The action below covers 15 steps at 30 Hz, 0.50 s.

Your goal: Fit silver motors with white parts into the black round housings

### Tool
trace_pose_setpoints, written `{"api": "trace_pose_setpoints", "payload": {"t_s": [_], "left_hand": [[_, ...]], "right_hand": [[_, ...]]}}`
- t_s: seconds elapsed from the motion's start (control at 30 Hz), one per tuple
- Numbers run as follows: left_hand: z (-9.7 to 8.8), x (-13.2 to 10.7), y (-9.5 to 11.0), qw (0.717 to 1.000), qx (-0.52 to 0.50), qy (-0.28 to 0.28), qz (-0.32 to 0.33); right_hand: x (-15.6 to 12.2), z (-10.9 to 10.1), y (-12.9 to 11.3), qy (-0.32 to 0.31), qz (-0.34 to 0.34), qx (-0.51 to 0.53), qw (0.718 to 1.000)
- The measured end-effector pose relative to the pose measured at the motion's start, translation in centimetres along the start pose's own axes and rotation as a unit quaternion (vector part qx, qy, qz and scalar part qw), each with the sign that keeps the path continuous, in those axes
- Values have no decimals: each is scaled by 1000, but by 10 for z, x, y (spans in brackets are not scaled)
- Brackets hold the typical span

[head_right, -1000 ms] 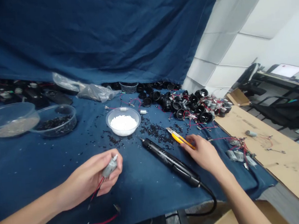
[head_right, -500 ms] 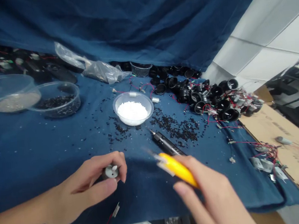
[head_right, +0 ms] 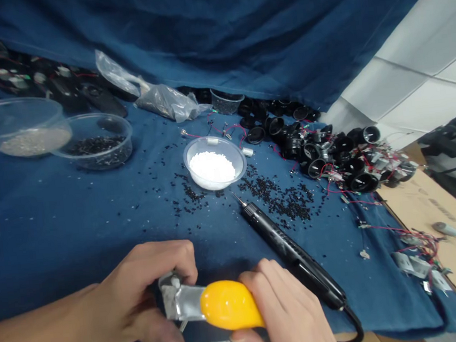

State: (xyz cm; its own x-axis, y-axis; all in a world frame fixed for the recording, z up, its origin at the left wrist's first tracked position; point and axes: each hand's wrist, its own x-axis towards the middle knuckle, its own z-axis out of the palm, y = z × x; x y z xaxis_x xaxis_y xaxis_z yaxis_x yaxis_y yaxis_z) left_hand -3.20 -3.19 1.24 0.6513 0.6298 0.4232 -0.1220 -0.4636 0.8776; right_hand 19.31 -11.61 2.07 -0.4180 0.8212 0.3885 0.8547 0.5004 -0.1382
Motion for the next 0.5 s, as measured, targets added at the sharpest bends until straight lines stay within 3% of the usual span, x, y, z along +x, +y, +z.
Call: {"api": "trace_pose_setpoints", "payload": {"t_s": [0.5], "left_hand": [[1, -1, -3, 1000, 10, 9, 26]], "right_hand": [[2, 2, -1, 7, 10, 40, 999]]}}
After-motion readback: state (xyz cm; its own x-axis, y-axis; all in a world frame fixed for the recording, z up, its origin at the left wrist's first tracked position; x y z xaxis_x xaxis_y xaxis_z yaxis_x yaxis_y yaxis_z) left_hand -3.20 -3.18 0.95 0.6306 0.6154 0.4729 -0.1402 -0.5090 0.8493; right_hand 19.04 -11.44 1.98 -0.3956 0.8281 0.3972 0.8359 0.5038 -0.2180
